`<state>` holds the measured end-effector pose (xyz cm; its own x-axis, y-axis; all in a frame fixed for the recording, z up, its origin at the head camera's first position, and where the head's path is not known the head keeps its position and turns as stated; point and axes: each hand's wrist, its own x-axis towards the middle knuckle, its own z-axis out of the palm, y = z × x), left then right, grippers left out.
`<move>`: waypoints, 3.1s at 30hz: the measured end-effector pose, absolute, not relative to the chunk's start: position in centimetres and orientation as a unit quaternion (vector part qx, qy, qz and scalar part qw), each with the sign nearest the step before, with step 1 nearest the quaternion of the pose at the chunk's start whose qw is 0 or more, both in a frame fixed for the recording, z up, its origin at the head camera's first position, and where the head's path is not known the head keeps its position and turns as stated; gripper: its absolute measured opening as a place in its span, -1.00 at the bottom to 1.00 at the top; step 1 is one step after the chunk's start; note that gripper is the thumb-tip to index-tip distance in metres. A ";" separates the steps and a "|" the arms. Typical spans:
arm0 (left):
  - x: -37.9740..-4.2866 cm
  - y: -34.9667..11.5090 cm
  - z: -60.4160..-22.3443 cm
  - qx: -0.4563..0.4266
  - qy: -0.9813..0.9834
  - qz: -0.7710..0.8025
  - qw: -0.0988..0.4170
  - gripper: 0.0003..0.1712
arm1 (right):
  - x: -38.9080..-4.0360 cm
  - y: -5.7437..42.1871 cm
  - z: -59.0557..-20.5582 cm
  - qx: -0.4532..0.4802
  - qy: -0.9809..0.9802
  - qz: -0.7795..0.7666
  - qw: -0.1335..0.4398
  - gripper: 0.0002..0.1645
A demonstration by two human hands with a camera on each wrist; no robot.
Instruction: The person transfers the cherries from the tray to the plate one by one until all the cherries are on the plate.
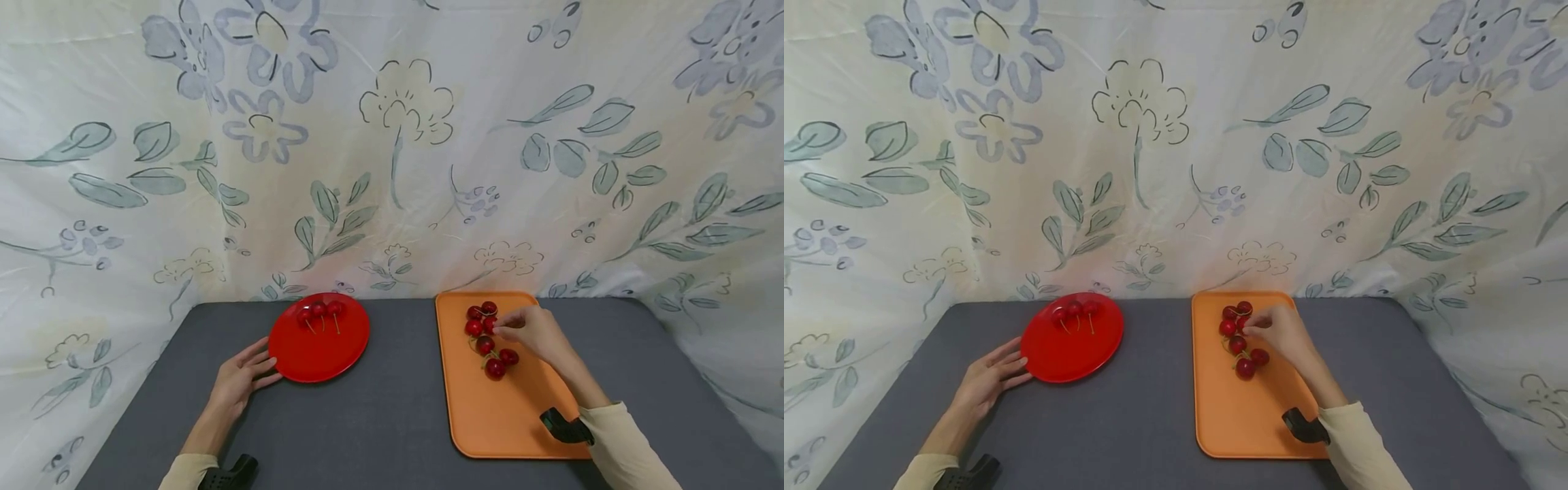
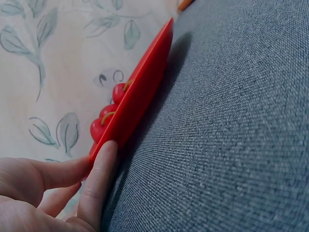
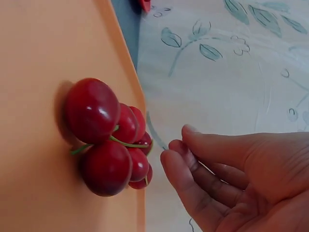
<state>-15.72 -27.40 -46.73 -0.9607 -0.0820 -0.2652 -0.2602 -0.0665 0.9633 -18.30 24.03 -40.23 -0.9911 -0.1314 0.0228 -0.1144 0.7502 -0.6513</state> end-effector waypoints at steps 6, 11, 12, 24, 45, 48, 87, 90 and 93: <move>-15.8 -27.5 -46.6 -0.123 0.680 0.720 0.062 -0.29 | -17.0 23.4 -40.4 -0.041 0.943 -0.326 0.059 -0.90; -15.8 -27.6 -46.5 -0.125 0.673 0.726 0.066 -0.28 | -16.2 22.5 -40.6 -0.027 0.949 -0.309 0.054 -0.88; -15.8 -27.5 -46.5 -0.126 0.672 0.727 0.067 -0.28 | -16.1 22.3 -40.6 -0.024 0.952 -0.301 0.050 -0.87; -15.8 -27.5 -46.8 -0.120 0.666 0.733 0.068 -0.27 | -16.4 21.2 -41.8 -0.039 0.983 -0.180 0.000 -0.61; -16.0 -27.4 -47.0 -0.128 0.666 0.732 0.066 -0.27 | -17.9 21.2 -40.4 -0.006 0.941 -0.337 0.033 -0.81; -15.9 -27.6 -47.1 -0.130 0.670 0.728 0.065 -0.28 | -18.5 20.1 -40.3 -0.003 0.915 -0.400 0.053 -0.76; -15.5 -27.3 -47.0 -0.123 0.685 0.717 0.049 -0.33 | -23.1 -0.2 -44.1 -0.002 0.745 -0.666 0.044 -0.83; -15.5 -27.2 -47.0 -0.120 0.689 0.714 0.047 -0.34 | -23.2 -1.6 -44.4 0.008 0.784 -0.620 0.001 -0.90; -15.5 -26.9 -47.0 -0.115 0.687 0.716 0.045 -0.33 | -23.4 -2.5 -44.7 0.022 0.805 -0.592 -0.037 -0.93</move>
<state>-15.47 -26.91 -47.04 -0.9693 -0.0937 -0.2275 -0.2235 -0.0514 0.9733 -23.38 -2.52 -44.67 -0.9963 0.0791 0.0342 -0.0090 0.2993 -0.9541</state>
